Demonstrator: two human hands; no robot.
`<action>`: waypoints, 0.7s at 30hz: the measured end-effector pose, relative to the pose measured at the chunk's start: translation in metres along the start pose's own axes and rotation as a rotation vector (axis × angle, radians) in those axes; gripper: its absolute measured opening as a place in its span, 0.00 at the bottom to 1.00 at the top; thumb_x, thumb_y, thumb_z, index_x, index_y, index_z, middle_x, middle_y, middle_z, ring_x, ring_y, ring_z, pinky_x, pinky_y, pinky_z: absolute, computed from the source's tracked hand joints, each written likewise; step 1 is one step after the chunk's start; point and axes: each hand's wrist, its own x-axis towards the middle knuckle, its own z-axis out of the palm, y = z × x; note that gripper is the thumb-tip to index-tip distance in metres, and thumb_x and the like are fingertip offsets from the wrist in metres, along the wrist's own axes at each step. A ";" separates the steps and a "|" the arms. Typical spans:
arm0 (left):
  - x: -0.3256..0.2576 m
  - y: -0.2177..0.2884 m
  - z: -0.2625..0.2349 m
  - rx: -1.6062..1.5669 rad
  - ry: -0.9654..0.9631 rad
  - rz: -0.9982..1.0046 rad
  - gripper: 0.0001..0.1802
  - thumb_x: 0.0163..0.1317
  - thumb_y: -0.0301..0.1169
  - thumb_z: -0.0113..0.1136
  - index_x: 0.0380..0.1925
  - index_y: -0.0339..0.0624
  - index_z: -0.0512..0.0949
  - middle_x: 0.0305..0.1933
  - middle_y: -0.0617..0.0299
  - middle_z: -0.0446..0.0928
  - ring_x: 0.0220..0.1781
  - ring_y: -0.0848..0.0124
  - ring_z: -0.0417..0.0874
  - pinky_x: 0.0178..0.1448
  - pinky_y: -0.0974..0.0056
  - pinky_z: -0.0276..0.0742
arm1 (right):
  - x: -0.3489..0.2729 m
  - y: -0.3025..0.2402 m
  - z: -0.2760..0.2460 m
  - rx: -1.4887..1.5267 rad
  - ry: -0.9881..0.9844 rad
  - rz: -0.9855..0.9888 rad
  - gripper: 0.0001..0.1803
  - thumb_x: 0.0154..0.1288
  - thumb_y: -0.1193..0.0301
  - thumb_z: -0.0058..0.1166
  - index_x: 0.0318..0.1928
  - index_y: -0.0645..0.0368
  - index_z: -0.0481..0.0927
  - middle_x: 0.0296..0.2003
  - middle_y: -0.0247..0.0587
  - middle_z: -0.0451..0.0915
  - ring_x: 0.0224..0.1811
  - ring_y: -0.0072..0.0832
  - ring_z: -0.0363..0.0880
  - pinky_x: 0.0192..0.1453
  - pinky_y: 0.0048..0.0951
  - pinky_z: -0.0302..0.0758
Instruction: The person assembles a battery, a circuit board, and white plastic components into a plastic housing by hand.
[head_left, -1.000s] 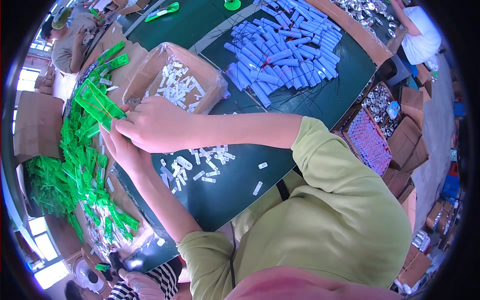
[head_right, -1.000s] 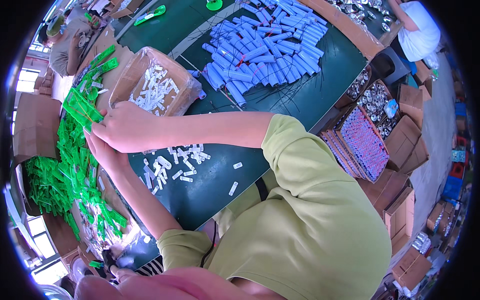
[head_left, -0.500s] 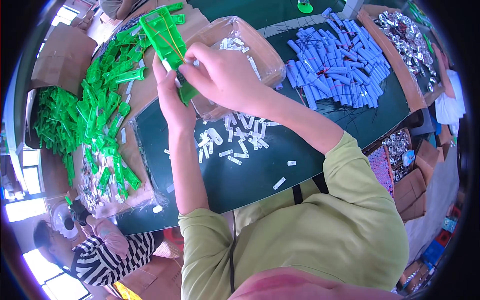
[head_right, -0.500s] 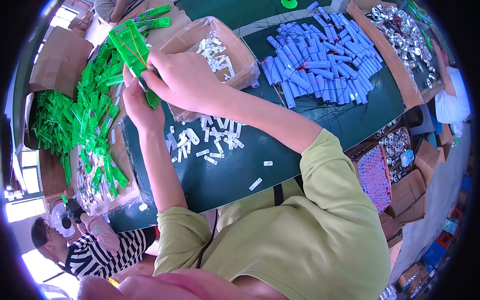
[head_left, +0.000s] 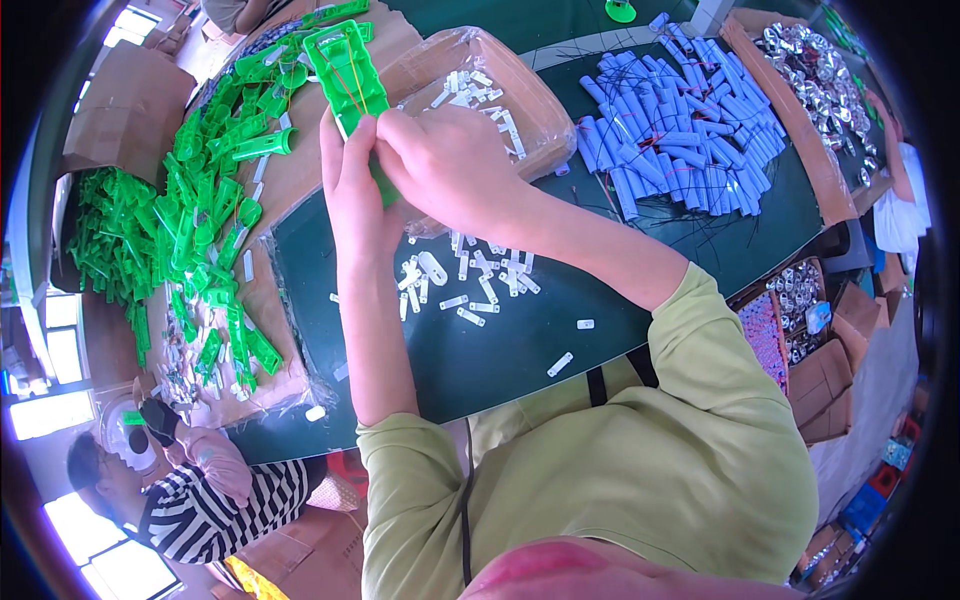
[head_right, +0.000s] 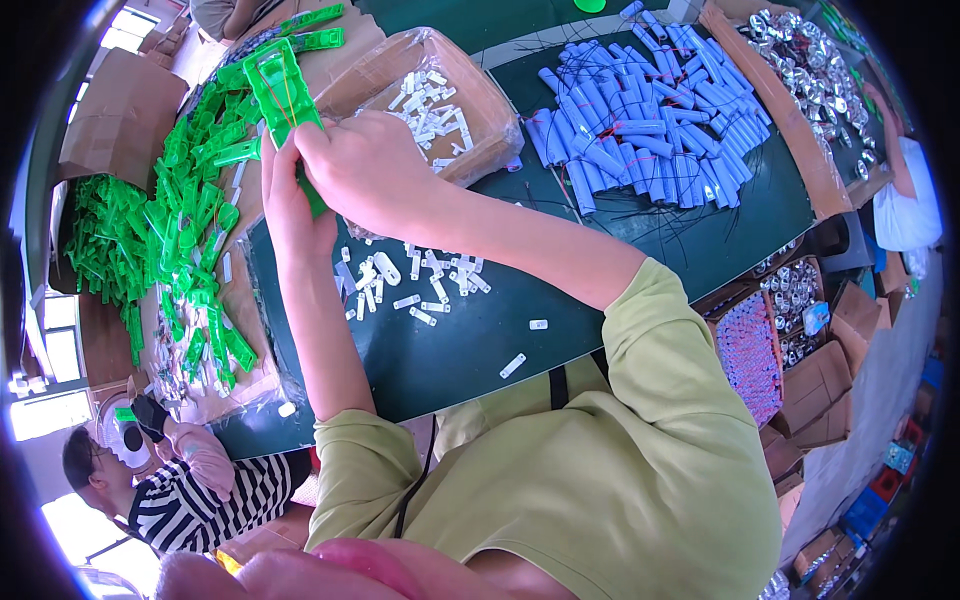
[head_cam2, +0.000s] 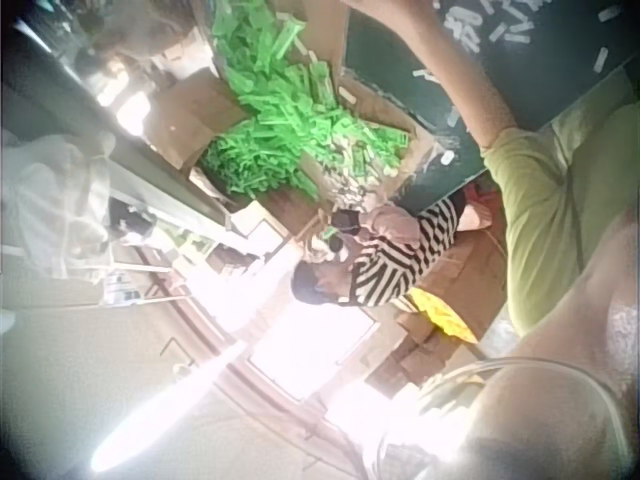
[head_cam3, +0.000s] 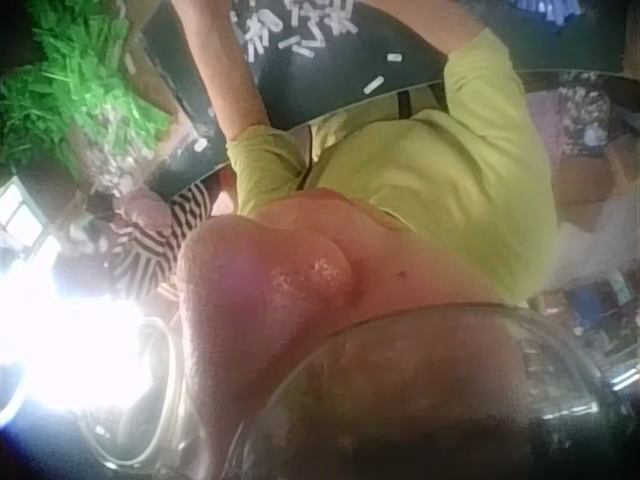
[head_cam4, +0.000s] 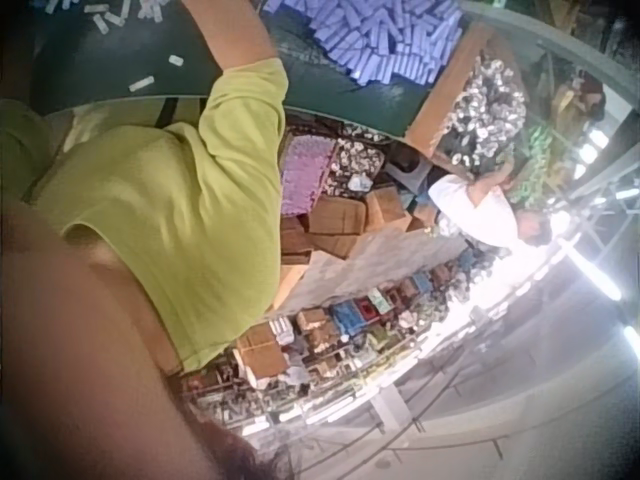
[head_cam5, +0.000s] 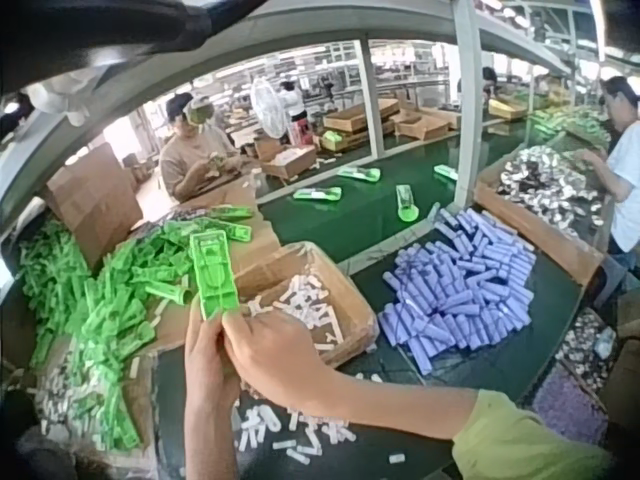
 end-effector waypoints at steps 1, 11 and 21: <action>0.001 -0.001 -0.002 -0.012 0.000 -0.019 0.20 0.65 0.28 0.43 0.57 0.42 0.62 0.46 0.61 0.71 0.47 0.73 0.72 0.51 0.67 0.70 | 0.000 0.000 0.001 -0.023 0.045 -0.029 0.06 0.53 0.76 0.54 0.24 0.59 0.70 0.15 0.37 0.73 0.17 0.34 0.74 0.21 0.34 0.68; 0.009 -0.004 -0.005 0.111 0.065 0.047 0.20 0.62 0.27 0.45 0.56 0.39 0.66 0.45 0.57 0.75 0.45 0.68 0.77 0.47 0.64 0.75 | 0.017 0.000 -0.043 0.079 -0.241 0.173 0.11 0.55 0.66 0.51 0.22 0.59 0.76 0.15 0.44 0.75 0.19 0.43 0.76 0.26 0.40 0.73; 0.008 0.015 -0.011 0.169 -0.020 0.128 0.20 0.63 0.28 0.40 0.55 0.36 0.63 0.44 0.50 0.73 0.32 0.67 0.76 0.37 0.60 0.76 | -0.010 0.278 -0.160 -1.000 -0.453 0.378 0.15 0.56 0.59 0.52 0.28 0.59 0.80 0.24 0.48 0.80 0.25 0.42 0.79 0.29 0.37 0.74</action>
